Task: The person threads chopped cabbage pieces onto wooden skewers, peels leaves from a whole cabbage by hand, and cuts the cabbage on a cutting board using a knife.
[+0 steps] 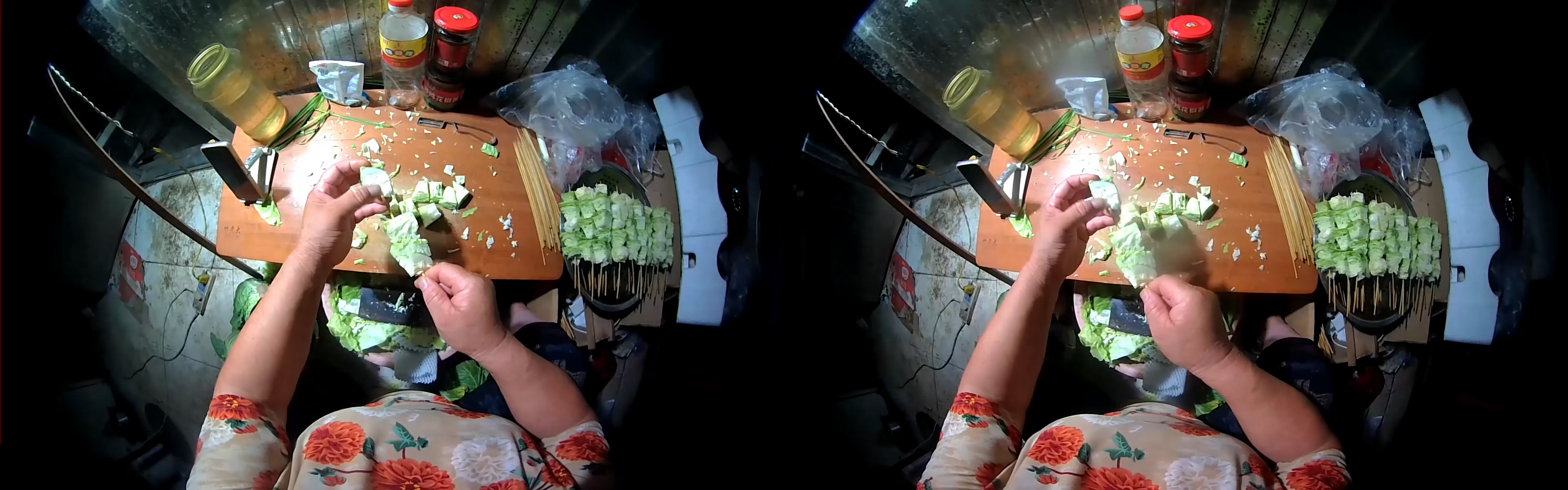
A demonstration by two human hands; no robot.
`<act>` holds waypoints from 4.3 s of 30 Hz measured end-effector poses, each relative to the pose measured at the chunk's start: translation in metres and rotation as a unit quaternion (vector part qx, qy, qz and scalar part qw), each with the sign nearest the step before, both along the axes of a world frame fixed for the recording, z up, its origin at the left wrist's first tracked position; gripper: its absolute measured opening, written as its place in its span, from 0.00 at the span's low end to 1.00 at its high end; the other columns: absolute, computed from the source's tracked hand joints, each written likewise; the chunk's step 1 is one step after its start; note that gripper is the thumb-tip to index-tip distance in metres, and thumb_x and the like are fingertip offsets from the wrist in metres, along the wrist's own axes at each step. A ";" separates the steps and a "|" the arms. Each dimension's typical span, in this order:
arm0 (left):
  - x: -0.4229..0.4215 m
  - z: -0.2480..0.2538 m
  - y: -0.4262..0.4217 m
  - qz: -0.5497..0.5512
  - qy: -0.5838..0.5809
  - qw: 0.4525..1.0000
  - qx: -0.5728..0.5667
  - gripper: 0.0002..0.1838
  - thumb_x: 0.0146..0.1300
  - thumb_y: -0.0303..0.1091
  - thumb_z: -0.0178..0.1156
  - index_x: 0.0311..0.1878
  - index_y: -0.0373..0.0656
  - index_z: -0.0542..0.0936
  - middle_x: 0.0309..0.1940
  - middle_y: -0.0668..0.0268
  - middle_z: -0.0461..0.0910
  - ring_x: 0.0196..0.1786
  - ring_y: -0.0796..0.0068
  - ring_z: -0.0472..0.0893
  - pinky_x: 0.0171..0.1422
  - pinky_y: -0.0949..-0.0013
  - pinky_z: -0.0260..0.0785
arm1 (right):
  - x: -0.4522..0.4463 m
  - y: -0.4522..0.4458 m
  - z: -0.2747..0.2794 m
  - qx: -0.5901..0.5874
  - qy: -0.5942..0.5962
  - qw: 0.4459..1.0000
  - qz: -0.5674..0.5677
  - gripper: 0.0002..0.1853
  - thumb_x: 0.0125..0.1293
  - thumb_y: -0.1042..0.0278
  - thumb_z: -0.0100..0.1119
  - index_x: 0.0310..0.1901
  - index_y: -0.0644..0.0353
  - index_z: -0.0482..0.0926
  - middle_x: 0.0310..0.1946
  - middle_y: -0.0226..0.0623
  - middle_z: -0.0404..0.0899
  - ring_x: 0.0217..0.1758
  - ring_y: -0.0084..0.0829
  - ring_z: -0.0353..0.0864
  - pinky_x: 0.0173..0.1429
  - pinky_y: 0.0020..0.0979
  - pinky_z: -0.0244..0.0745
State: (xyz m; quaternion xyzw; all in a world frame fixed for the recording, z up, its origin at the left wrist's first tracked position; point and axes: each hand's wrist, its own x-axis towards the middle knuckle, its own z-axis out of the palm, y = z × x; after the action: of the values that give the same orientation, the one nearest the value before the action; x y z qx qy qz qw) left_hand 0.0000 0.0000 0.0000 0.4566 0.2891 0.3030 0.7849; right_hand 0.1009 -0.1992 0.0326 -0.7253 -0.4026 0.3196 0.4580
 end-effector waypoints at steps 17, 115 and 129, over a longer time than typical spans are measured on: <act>0.014 0.010 -0.040 0.031 0.066 0.996 -0.059 0.12 0.63 0.26 0.61 0.49 0.46 0.75 0.38 0.73 0.78 0.41 0.83 0.79 0.34 0.81 0.72 | 0.007 0.001 -0.006 -0.048 0.067 0.996 -0.021 0.08 0.64 0.67 0.59 0.34 0.63 0.80 0.23 0.46 0.78 0.25 0.38 0.80 0.34 0.33 0.74; 0.006 -0.028 0.026 0.139 0.042 0.989 -0.033 0.19 0.60 0.20 0.56 0.56 0.40 0.72 0.44 0.64 0.77 0.40 0.67 0.83 0.46 0.67 0.79 | 0.009 0.002 -0.003 -0.066 0.092 0.993 0.036 0.10 0.66 0.66 0.55 0.37 0.63 0.81 0.28 0.44 0.82 0.30 0.36 0.82 0.39 0.33 0.75; 0.017 -0.015 0.003 0.076 0.033 0.994 0.074 0.17 0.57 0.18 0.56 0.50 0.43 0.74 0.45 0.68 0.75 0.42 0.74 0.82 0.45 0.70 0.77 | 0.012 -0.004 -0.008 -0.035 0.091 0.995 0.013 0.10 0.68 0.67 0.54 0.35 0.64 0.81 0.22 0.33 0.76 0.25 0.25 0.75 0.32 0.27 0.69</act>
State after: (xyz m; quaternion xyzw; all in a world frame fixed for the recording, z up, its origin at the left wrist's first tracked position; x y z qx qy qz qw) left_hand 0.0173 0.0030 -0.0148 0.4999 0.3256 0.3675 0.7135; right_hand 0.1128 -0.2031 0.0244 -0.7035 -0.3570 0.4038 0.4632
